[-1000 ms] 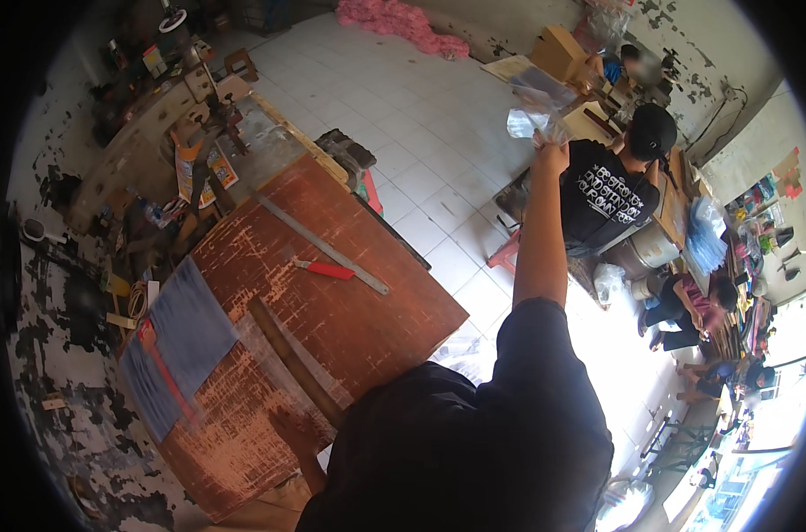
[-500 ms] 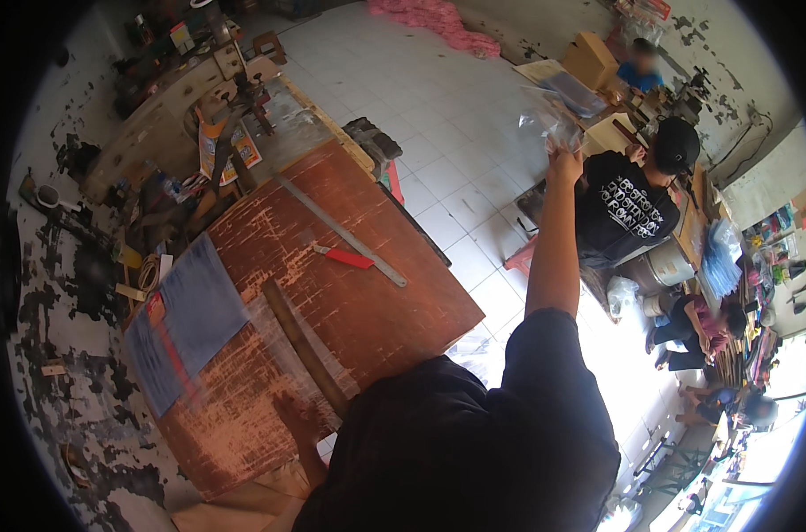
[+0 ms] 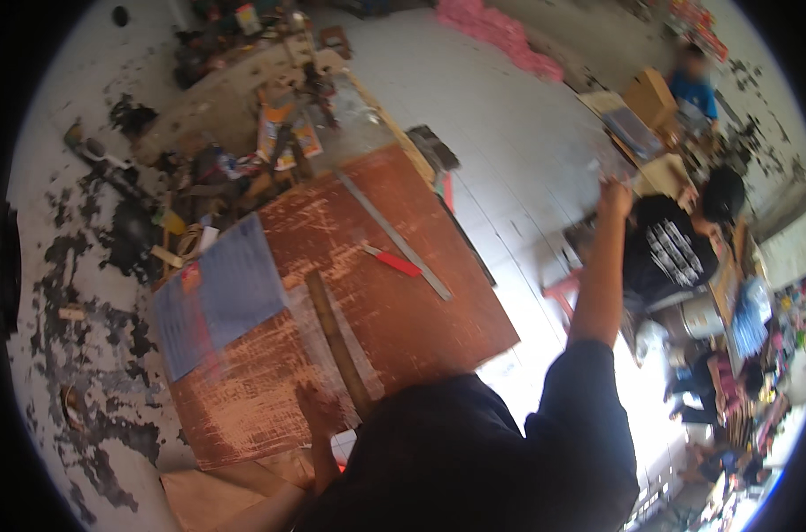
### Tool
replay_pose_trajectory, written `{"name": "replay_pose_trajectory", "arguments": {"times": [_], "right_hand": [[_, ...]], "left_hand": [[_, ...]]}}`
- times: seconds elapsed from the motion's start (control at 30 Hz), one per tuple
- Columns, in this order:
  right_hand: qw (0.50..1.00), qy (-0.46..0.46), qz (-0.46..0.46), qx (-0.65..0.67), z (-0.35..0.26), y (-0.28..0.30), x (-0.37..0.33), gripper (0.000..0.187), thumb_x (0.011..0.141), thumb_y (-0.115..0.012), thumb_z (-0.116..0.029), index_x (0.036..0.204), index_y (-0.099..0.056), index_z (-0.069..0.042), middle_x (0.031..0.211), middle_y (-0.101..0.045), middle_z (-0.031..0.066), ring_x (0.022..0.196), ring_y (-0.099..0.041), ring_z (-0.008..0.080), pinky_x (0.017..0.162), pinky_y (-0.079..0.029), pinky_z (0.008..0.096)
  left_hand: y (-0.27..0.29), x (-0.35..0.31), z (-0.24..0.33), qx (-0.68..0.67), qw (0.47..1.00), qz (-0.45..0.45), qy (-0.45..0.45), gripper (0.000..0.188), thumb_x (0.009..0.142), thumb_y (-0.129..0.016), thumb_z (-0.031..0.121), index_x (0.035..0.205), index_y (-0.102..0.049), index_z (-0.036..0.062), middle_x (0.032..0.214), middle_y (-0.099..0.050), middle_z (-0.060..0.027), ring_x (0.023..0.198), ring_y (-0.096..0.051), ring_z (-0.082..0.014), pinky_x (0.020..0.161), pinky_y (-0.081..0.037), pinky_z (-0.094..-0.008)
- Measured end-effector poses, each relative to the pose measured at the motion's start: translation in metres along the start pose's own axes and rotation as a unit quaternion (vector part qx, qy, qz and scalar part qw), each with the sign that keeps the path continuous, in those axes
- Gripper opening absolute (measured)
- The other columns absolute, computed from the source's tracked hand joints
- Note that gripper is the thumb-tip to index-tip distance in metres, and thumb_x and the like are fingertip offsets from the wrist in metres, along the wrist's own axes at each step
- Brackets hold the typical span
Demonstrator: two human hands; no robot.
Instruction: The person measures and marks clear plastic sheets on a workbench using a ruler and a marker, then checks the transparency by holding one up.
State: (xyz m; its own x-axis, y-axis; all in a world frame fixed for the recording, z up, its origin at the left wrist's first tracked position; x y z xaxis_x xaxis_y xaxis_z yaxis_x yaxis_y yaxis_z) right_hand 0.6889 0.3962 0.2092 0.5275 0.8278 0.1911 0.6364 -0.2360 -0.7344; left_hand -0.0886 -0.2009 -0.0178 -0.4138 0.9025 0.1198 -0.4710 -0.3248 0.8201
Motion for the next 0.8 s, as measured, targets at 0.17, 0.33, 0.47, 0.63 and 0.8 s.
{"name": "replay_pose_trajectory", "arguments": {"times": [0.17, 0.33, 0.47, 0.63, 0.8], "right_hand": [[0.989, -0.034, 0.089, -0.116, 0.046, -0.012, -0.038, 0.071, 0.099, -0.043, 0.016, 0.164, -0.023, -0.004, 0.157, -0.041, 0.0246, 0.138, -0.053, 0.0429, 0.112, -0.051, 0.0582], [0.991, -0.040, 0.067, -0.113, 0.045, -0.022, -0.032, 0.073, 0.099, -0.047, 0.015, 0.165, -0.025, -0.010, 0.154, -0.043, 0.0224, 0.136, -0.054, 0.0395, 0.112, -0.052, 0.0514], [0.991, -0.033, 0.119, -0.056, 0.051, -0.021, -0.004, 0.070, 0.097, -0.049, 0.016, 0.161, -0.034, -0.008, 0.146, -0.049, 0.0233, 0.129, -0.058, 0.0387, 0.108, -0.054, 0.0499], [0.994, -0.005, 0.097, -0.052, 0.063, -0.026, 0.023, 0.070, 0.097, -0.051, 0.014, 0.160, -0.032, -0.009, 0.137, -0.053, 0.0230, 0.125, -0.060, 0.0395, 0.110, -0.052, 0.0532], [0.989, -0.017, 0.123, -0.086, 0.078, -0.023, 0.016, 0.071, 0.097, -0.051, 0.014, 0.161, -0.033, -0.011, 0.132, -0.055, 0.0222, 0.119, -0.062, 0.0379, 0.108, -0.053, 0.0520]], "left_hand": [[0.026, 0.000, -0.007, 0.031, 0.999, -0.002, 0.031, 0.096, 0.087, -0.080, 0.032, 0.163, -0.029, 0.0021, 0.170, -0.017, -0.0315, 0.156, -0.018, -0.0528, 0.126, -0.019, -0.0616], [0.024, -0.003, -0.002, 0.033, 0.998, -0.020, 0.048, 0.095, 0.087, -0.079, 0.034, 0.162, -0.030, 0.0009, 0.171, -0.017, -0.0315, 0.156, -0.017, -0.0536, 0.126, -0.019, -0.0616], [0.023, -0.001, 0.001, 0.028, 0.998, -0.033, 0.054, 0.096, 0.088, -0.078, 0.037, 0.162, -0.030, 0.0007, 0.171, -0.015, -0.0314, 0.157, -0.015, -0.0539, 0.127, -0.017, -0.0615], [0.025, 0.003, 0.007, 0.025, 0.995, -0.065, 0.067, 0.099, 0.088, -0.078, 0.039, 0.164, -0.027, 0.0013, 0.172, -0.010, -0.0309, 0.158, -0.011, -0.0535, 0.127, -0.015, -0.0618], [0.024, -0.001, 0.005, 0.075, 0.989, -0.102, 0.077, 0.106, 0.087, -0.077, 0.046, 0.166, -0.022, 0.0021, 0.173, -0.004, -0.0307, 0.159, -0.006, -0.0525, 0.127, -0.012, -0.0638]]}}
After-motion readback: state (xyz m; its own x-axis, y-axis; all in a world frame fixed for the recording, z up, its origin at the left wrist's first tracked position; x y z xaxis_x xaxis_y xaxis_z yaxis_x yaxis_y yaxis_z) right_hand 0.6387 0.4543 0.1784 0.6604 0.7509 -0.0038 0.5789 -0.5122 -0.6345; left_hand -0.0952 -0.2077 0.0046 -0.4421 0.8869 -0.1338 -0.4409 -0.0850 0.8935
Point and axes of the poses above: each hand's wrist, its own x-axis towards the middle knuckle, its own y-axis out of the back of the hand, z = x × y, the point moved 3 cm from there along x, towards the middle knuckle
